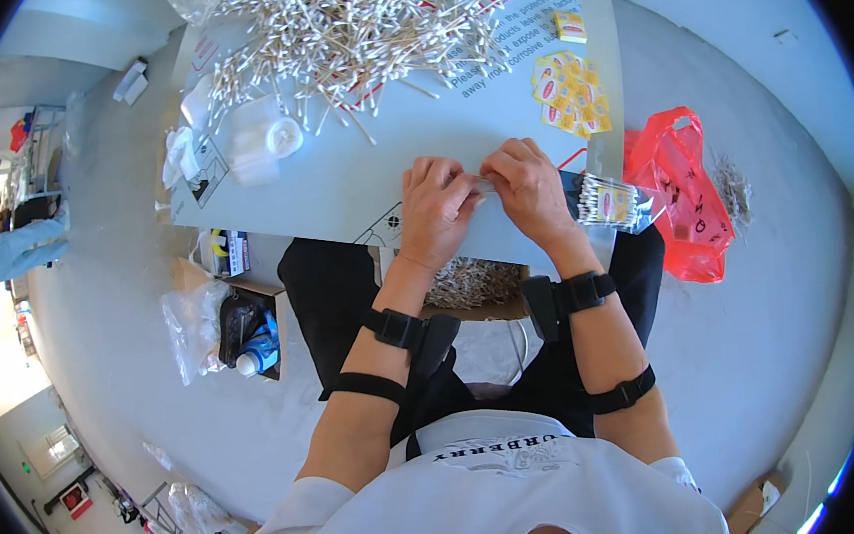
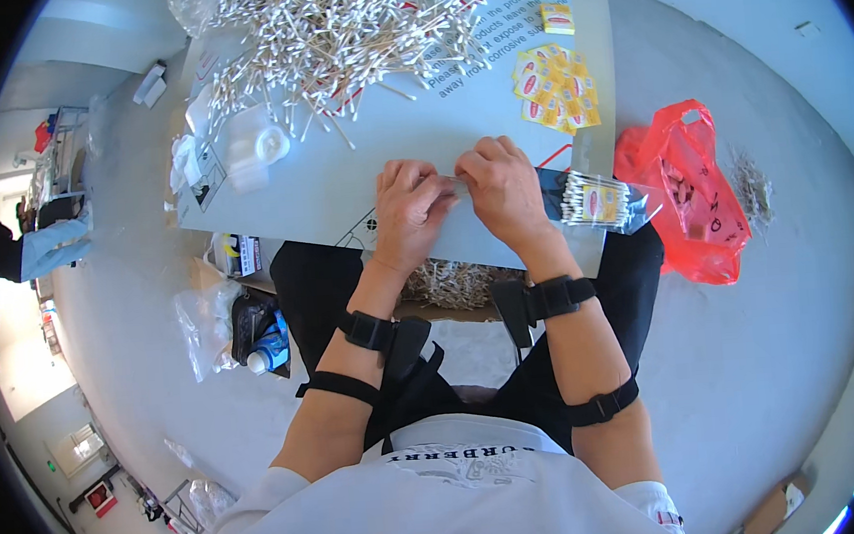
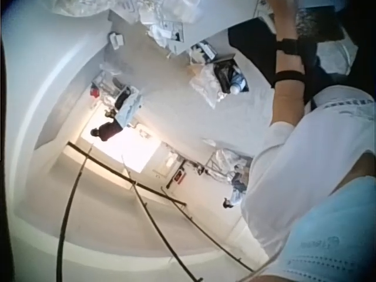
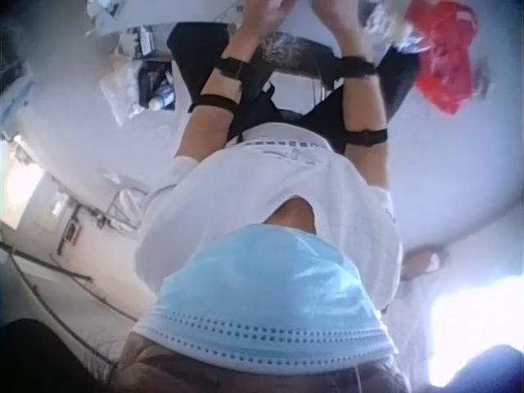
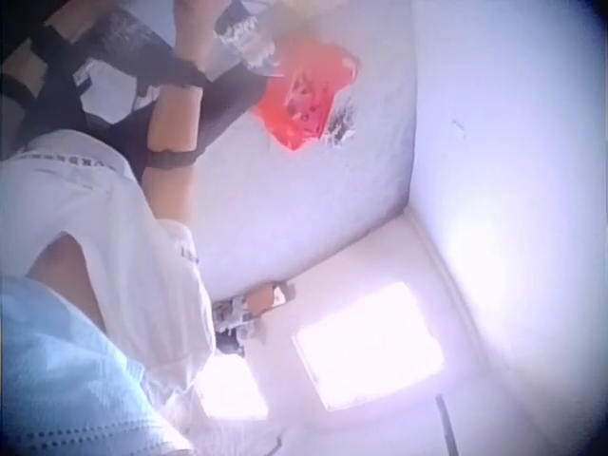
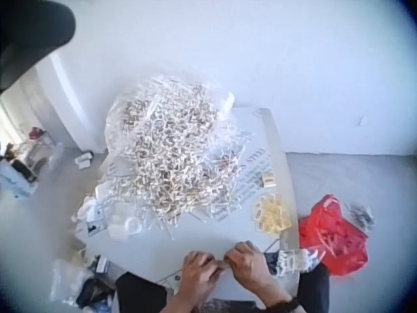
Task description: Manually organizing and packing cotton swabs into small retail boxes.
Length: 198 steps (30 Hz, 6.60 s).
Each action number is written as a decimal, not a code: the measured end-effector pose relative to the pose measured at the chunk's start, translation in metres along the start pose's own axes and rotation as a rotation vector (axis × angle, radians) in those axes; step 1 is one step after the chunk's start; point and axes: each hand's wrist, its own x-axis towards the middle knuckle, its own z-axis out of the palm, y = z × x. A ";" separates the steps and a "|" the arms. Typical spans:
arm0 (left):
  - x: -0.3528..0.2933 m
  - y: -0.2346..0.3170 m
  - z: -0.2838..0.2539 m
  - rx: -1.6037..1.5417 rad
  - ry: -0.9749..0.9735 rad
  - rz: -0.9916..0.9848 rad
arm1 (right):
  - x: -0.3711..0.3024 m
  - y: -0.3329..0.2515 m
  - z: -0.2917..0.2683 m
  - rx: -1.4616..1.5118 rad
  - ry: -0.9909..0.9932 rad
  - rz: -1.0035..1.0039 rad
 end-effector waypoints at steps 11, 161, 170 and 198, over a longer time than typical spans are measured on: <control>0.028 -0.069 -0.030 0.586 0.290 -0.514 | -0.017 -0.016 0.005 0.023 0.101 0.043; 0.098 -0.040 -0.005 0.131 -0.202 -0.197 | -0.017 -0.014 0.009 -0.108 0.068 0.037; 0.116 -0.064 0.002 0.361 -0.108 0.006 | -0.018 -0.013 0.008 -0.113 0.079 0.039; 0.072 -0.039 -0.016 0.323 -0.205 -0.480 | -0.016 -0.015 0.008 -0.129 0.074 0.092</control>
